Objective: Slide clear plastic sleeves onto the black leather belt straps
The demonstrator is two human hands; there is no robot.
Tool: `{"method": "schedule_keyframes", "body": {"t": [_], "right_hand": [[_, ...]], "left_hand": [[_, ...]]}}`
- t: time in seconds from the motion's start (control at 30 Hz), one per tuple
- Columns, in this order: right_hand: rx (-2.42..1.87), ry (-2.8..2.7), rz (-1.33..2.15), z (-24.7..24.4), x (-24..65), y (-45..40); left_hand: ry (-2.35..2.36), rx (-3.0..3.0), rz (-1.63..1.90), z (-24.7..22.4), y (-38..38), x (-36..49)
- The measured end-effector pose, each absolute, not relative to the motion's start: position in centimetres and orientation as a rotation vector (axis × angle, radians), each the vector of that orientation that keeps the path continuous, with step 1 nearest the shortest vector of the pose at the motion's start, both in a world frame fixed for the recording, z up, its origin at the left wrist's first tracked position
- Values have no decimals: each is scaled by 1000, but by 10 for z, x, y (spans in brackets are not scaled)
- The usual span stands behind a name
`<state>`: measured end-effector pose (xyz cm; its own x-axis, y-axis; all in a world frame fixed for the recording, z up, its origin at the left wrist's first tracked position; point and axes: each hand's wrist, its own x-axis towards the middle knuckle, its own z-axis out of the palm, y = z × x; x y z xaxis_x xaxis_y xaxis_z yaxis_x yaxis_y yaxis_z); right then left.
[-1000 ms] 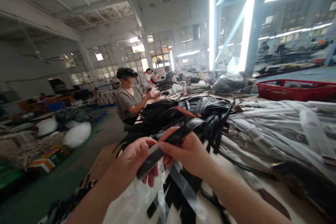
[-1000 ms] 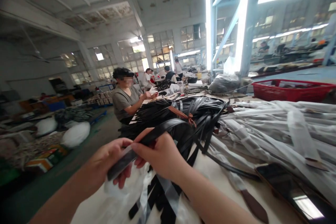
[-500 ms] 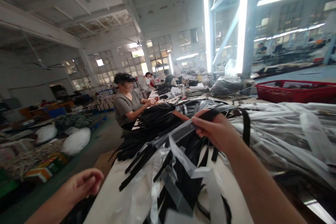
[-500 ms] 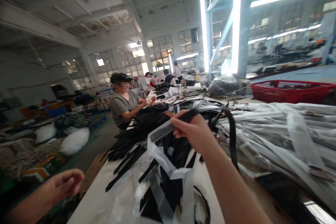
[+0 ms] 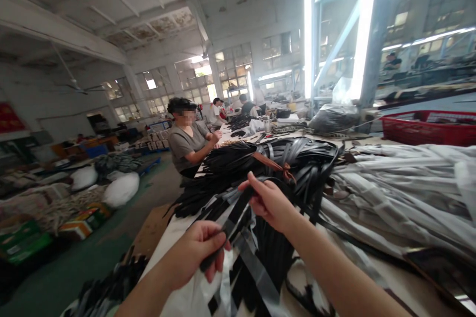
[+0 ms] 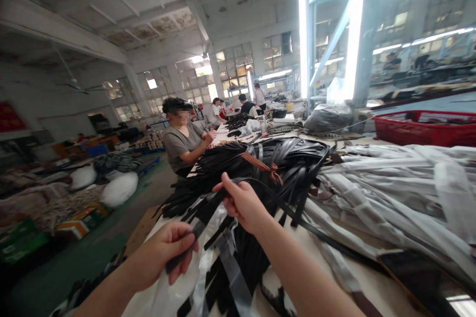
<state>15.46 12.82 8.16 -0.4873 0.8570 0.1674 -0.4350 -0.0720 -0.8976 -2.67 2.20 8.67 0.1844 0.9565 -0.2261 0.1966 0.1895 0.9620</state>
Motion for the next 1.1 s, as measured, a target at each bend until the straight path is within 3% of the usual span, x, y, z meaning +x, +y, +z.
{"method": "schedule_keyframes", "body": {"t": [0.1, 0.3, 0.5, 0.67, 0.87, 1.0, 1.1], "right_hand": [[-593, -1112, 1575, 80, 152, 135], [-636, -1402, 1394, 65, 125, 123], [-702, -1621, 921, 75, 163, 148], [-515, -1882, 1130, 81, 173, 142], [-406, -1899, 899, 68, 147, 128], [-425, -1796, 1279, 70, 154, 135], [-523, -1413, 1365, 78, 163, 144]], "left_hand": [[1336, 1254, 838, 87, 25, -26], [1345, 1278, 825, 89, 38, -8], [1366, 1218, 830, 96, 39, -18], [1495, 1344, 743, 104, 49, -18], [1489, 1321, 799, 108, 62, -1], [1476, 1270, 778, 108, 61, -7], [1485, 1253, 762, 112, 59, -15]]}}
